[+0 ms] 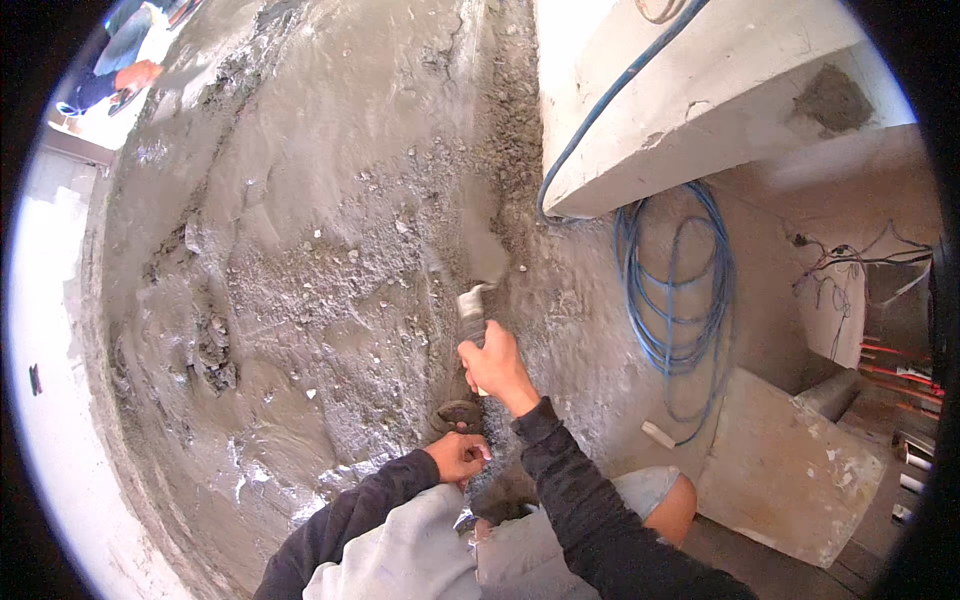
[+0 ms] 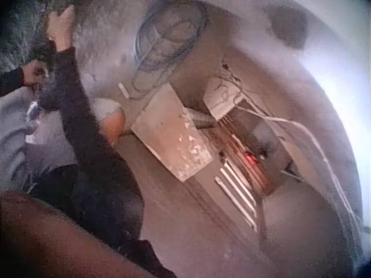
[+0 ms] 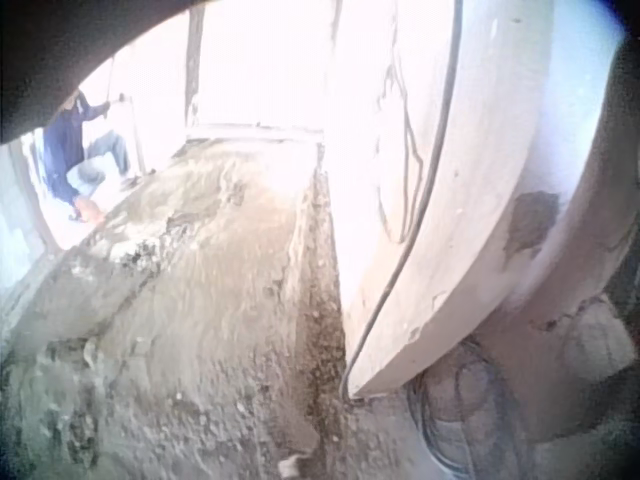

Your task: The person uses a trowel to smooth wet concrete on a floor. The person repeatedly spreads and levels the concrete surface with a trowel, moving across different areas of the floor.

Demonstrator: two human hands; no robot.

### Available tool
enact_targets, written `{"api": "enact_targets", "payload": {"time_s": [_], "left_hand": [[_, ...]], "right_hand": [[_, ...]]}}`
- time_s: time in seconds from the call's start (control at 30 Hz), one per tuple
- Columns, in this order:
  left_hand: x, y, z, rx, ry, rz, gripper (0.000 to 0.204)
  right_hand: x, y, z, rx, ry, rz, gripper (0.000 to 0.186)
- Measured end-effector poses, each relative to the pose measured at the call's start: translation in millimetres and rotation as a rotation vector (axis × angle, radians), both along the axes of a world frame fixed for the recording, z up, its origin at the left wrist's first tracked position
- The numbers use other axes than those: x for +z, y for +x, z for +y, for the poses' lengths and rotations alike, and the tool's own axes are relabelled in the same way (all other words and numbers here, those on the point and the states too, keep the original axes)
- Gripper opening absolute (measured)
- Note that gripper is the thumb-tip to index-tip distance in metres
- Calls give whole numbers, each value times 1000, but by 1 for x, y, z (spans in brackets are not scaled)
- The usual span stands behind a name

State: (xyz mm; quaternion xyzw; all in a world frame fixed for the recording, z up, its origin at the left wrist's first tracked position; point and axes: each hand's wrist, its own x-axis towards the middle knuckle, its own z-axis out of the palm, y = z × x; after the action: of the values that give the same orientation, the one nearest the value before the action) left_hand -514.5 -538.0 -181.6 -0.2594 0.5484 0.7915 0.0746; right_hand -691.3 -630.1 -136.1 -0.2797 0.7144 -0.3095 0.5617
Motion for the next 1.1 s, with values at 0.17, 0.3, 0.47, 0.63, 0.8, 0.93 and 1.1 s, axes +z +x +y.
{"api": "enact_targets", "payload": {"time_s": [0.17, 0.3, 0.47, 0.63, 0.8, 0.93, 1.1], "left_hand": [[-4, -5, 3, -6, -78, 37, 20], [-15, 7, 12, 22, -60, 24, 19], [-4, 0, 5, 35, -23, 57, 18], [-15, -1, 9, 26, -79, 65, 22], [-21, 5, 16, 26, 45, -73, 21], [1, -7, 1, -15, 3, -26, 21], [-32, 9, 31, 169, -628, 227, 29]], "right_hand": [[-15, -10, 10, -256, 147, -102, 15], [30, -1, 24, -107, 254, -366, 13], [21, -26, 30, -166, 147, -193, 14], [5, 12, 11, -45, 164, -213, 15], [-2, 34, 55, 36, -186, 295, 21], [-21, 29, 29, -119, 4, 287, 31], [12, 77, 53, 263, -45, 388, 42]]}}
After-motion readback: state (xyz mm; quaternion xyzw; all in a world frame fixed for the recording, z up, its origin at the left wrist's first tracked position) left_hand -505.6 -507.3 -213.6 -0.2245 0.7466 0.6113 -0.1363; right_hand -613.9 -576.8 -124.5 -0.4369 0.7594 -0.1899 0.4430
